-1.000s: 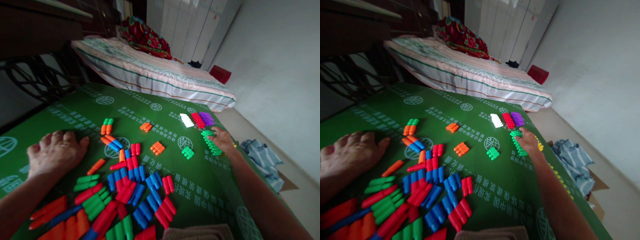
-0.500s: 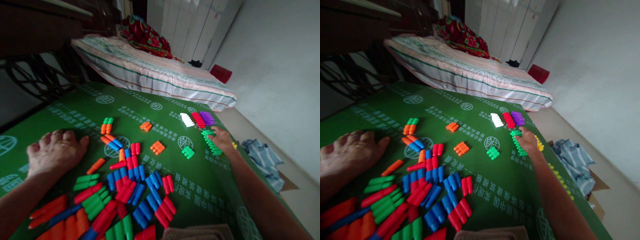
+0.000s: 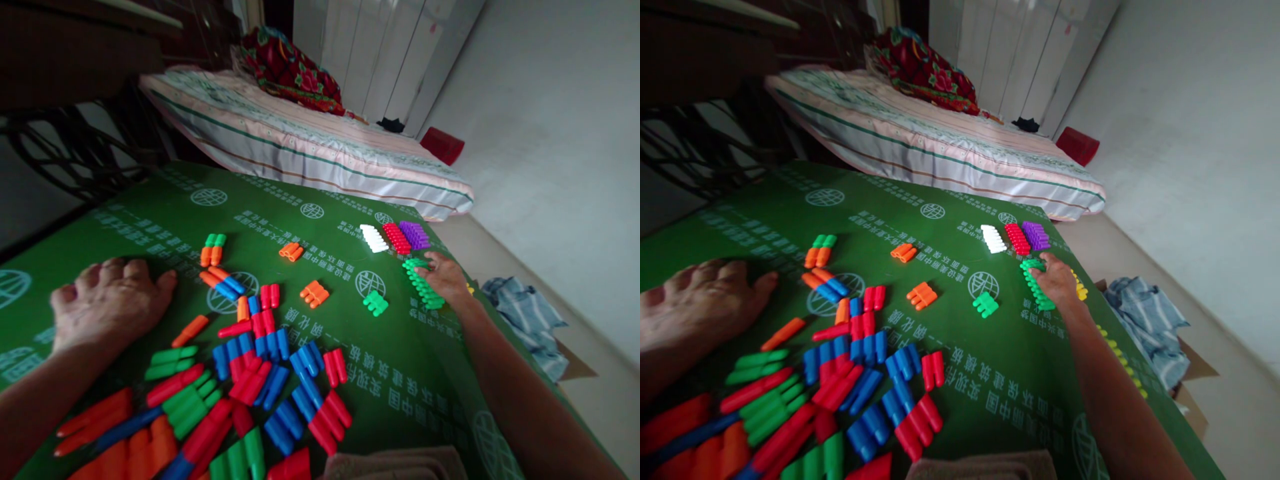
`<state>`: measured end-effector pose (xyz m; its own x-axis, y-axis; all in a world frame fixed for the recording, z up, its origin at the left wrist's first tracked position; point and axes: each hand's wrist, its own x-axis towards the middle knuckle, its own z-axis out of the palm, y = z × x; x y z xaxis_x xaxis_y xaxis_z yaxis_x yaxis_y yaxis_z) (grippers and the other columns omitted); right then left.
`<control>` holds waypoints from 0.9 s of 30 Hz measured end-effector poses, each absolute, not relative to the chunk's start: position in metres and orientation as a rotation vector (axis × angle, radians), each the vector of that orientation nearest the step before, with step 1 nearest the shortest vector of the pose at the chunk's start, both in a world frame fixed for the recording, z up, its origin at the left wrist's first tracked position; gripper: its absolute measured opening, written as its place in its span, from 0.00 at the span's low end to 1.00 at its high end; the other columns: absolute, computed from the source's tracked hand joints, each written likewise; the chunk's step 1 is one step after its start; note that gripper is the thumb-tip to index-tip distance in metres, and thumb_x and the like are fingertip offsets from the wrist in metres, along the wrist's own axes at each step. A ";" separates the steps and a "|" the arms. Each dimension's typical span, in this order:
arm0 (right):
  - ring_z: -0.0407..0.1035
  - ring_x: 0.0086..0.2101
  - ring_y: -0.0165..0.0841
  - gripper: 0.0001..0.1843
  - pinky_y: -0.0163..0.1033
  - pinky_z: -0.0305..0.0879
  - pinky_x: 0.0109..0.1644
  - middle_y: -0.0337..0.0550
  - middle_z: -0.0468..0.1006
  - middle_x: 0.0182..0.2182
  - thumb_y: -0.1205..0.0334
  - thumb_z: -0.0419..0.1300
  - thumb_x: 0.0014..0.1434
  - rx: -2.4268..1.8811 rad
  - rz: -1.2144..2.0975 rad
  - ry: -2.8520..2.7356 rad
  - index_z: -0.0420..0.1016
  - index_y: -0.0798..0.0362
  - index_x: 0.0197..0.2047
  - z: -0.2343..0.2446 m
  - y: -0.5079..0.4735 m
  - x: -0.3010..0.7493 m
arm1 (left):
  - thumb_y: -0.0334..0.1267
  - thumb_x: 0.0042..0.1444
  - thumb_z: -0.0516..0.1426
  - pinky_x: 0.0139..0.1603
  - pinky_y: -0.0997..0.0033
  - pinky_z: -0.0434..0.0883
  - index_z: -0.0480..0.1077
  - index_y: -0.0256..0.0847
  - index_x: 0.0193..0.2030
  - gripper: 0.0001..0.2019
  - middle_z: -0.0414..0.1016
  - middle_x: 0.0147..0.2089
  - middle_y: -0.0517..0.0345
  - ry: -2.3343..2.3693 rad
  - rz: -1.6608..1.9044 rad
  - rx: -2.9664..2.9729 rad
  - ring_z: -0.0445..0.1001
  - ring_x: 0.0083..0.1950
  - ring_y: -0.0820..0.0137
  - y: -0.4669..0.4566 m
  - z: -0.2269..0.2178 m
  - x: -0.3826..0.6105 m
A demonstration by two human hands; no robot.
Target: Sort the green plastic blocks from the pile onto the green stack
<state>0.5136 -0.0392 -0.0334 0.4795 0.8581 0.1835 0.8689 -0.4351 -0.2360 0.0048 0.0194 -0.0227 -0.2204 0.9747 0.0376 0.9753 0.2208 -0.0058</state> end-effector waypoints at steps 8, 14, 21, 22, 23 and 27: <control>0.75 0.36 0.37 0.26 0.41 0.69 0.42 0.49 0.82 0.35 0.47 0.58 0.53 -2.262 -0.024 -1.280 0.76 0.55 0.49 -0.031 -0.038 0.531 | 0.57 0.55 0.32 0.62 0.45 0.58 0.62 0.32 0.57 0.37 0.60 0.63 0.36 -2.467 -0.001 -1.916 0.54 0.65 0.48 0.023 -0.027 0.001; 0.74 0.31 0.38 0.25 0.43 0.70 0.39 0.47 0.82 0.30 0.44 0.59 0.49 -2.128 -0.050 -1.231 0.79 0.55 0.41 -0.030 -0.039 0.529 | 0.59 0.55 0.33 0.61 0.42 0.58 0.62 0.31 0.56 0.38 0.59 0.62 0.34 -2.436 -0.062 -1.931 0.53 0.65 0.46 0.027 -0.037 -0.007; 0.76 0.33 0.39 0.24 0.44 0.71 0.40 0.48 0.82 0.32 0.47 0.61 0.45 -1.968 0.116 -1.250 0.79 0.55 0.39 -0.017 -0.034 0.496 | 0.56 0.56 0.34 0.60 0.41 0.58 0.63 0.29 0.55 0.36 0.60 0.61 0.32 -2.404 -0.122 -1.962 0.55 0.64 0.45 0.023 -0.033 -0.003; 0.76 0.34 0.39 0.23 0.44 0.71 0.41 0.48 0.83 0.32 0.47 0.61 0.45 -1.939 0.140 -1.274 0.79 0.55 0.39 -0.015 -0.032 0.487 | 0.55 0.56 0.34 0.59 0.40 0.58 0.63 0.28 0.54 0.35 0.61 0.60 0.31 -2.392 -0.152 -1.972 0.55 0.63 0.44 0.021 -0.032 -0.002; 0.76 0.34 0.39 0.22 0.44 0.71 0.42 0.48 0.83 0.32 0.48 0.61 0.45 -1.911 0.164 -1.302 0.79 0.55 0.38 -0.013 -0.030 0.477 | 0.53 0.56 0.35 0.59 0.40 0.58 0.63 0.27 0.54 0.34 0.61 0.60 0.30 -2.377 -0.171 -1.981 0.55 0.64 0.43 0.018 -0.032 -0.001; 0.77 0.34 0.38 0.17 0.42 0.71 0.43 0.46 0.83 0.31 0.50 0.61 0.48 -1.812 0.280 -1.471 0.79 0.53 0.36 -0.013 -0.017 0.425 | 0.51 0.58 0.36 0.60 0.45 0.59 0.63 0.28 0.55 0.32 0.62 0.60 0.33 -2.324 -0.184 -1.979 0.55 0.64 0.47 0.010 -0.034 0.000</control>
<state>0.4248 -0.0172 -0.0134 0.3089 0.9062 0.2887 0.7368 -0.0361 -0.6751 -0.0003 0.0104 -0.0343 -0.1603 0.9769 0.1410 0.9870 0.1566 0.0371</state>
